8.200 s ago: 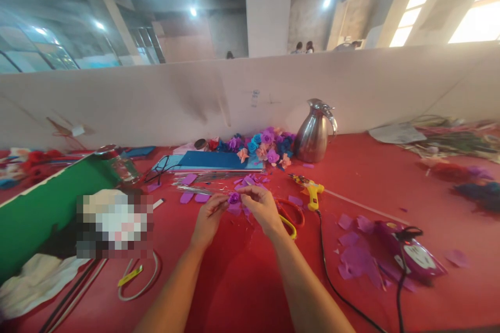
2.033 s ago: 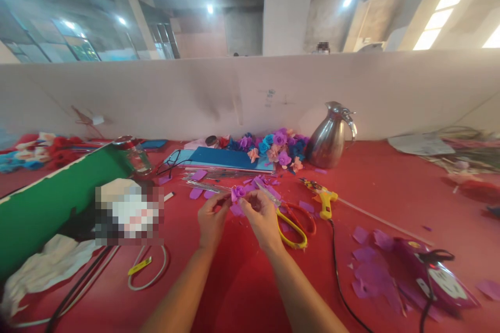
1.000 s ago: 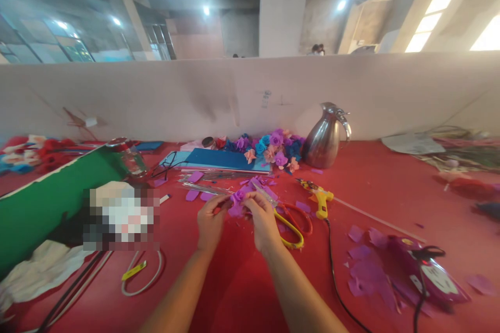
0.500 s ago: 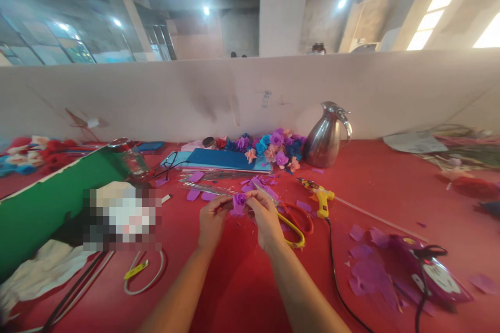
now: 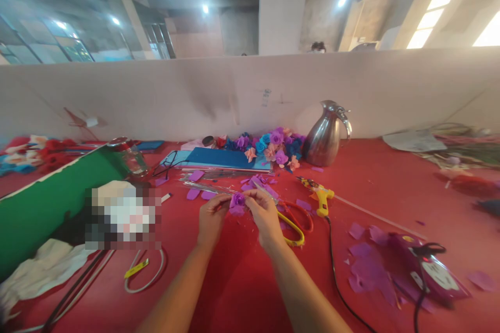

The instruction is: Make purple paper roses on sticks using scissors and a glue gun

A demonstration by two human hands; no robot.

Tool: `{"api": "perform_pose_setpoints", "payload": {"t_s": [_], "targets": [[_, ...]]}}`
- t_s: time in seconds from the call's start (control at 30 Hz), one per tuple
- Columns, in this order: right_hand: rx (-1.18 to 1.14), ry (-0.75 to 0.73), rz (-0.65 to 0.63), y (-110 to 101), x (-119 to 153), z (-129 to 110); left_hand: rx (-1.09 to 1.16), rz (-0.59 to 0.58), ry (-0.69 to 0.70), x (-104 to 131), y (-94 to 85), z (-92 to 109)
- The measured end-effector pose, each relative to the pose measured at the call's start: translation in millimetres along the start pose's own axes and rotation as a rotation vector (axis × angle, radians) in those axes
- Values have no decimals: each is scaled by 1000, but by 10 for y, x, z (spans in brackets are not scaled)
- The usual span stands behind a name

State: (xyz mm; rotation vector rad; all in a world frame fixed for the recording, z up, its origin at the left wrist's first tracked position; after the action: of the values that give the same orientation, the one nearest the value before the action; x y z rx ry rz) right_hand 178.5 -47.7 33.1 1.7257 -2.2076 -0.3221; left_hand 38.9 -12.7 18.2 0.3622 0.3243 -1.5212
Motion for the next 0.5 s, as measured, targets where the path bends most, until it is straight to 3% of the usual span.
{"api": "perform_pose_setpoints", "payload": {"t_s": [0.17,0.37,0.5], "targets": [[-28,15,-11,-11,-8,4,8,-13,-4,-1,0,-14],[-212,199,-55,20,13,134,93,-29,-64,9,15,-38],[-246,215,-102,61,41,152,124,-30,-94,19,11,-51]]}}
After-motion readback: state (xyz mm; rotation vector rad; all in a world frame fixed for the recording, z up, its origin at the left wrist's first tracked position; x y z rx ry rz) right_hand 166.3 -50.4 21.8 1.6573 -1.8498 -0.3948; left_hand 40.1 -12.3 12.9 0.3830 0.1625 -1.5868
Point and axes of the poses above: each hand's wrist, its own x-axis away from the middle knuckle, its own y-axis out of the palm, z = x × y, the point moved 4 cm from there along -x, towards the middle knuckle, and after that the axes turned 4 degrees about y, right-handed, at the moved point
